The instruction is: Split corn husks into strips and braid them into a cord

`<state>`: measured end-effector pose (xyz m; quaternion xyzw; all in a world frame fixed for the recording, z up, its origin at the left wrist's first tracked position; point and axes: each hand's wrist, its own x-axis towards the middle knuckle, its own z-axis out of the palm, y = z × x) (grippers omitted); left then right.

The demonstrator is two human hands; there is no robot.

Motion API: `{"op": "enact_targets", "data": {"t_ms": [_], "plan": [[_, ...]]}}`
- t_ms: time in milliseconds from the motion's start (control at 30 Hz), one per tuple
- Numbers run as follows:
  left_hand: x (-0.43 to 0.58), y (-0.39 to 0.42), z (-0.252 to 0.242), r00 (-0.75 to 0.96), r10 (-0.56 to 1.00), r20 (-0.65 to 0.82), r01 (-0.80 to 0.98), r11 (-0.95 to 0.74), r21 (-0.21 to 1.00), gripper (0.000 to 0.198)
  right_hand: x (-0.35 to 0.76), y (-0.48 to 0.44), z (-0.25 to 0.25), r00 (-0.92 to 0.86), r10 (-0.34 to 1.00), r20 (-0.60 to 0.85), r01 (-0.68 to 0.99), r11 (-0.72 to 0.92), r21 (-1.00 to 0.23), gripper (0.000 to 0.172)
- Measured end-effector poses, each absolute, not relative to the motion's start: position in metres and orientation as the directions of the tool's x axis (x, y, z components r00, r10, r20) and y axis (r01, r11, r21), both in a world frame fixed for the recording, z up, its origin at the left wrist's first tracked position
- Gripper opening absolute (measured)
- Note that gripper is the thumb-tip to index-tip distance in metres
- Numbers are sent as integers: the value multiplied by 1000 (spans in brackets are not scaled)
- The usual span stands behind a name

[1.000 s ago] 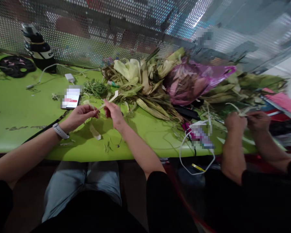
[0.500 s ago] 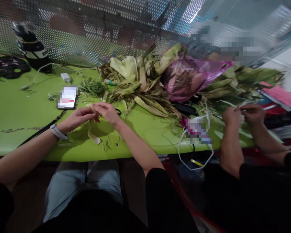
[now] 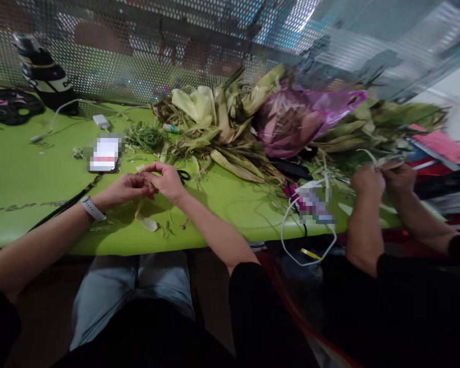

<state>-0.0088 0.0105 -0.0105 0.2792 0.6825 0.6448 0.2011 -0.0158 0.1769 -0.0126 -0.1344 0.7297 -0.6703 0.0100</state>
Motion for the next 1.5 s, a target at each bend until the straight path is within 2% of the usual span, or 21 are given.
{"op": "enact_targets", "data": {"t_ms": [67, 167, 267, 400, 533, 767, 1033, 1200, 1333, 1433, 1500], "plan": [[-10, 11, -11, -805, 590, 63, 82, 6, 997, 27, -15, 180, -7, -950, -158, 271, -298, 184, -937, 34], [-12, 11, -11, -893, 450, 13, -28, -84, 996, 32, -13, 191, 3, -845, -46, 532, -512, 350, -784, 29], [-15, 9, -9, -938, 347, -18, -99, -218, 971, 30, -11, 200, 9, -788, -24, 615, -567, 419, -709, 23], [-16, 5, -6, -950, 310, 20, -59, -245, 968, 19, -9, 200, 8, -824, -118, 555, -539, 468, -700, 23], [-16, 6, -5, -952, 290, 99, 55, -158, 986, 13, -10, 197, 4, -802, -192, 565, -577, 494, -650, 21], [-15, 8, -5, -927, 320, 197, 205, -7, 979, 13, -15, 199, -4, -823, -219, 524, -560, 464, -686, 20], [-13, 4, -1, -909, 365, 203, 242, 65, 968, 11, -15, 201, -2, -870, -212, 445, -491, 442, -750, 14], [-15, 2, -3, -901, 401, 167, 190, 19, 982, 11, -15, 200, -2, -870, -246, 426, -492, 418, -764, 14], [-17, 3, -5, -916, 368, 164, 130, -115, 985, 12, -15, 202, 1, -882, -199, 427, -472, 384, -794, 26], [-17, 4, -5, -936, 325, 138, 72, -207, 976, 16, -12, 201, 4, -913, -191, 360, -407, 383, -829, 38], [-16, 5, -4, -947, 288, 145, 88, -202, 975, 20, -9, 198, 4, -927, -241, 288, -364, 388, -847, 39]]}}
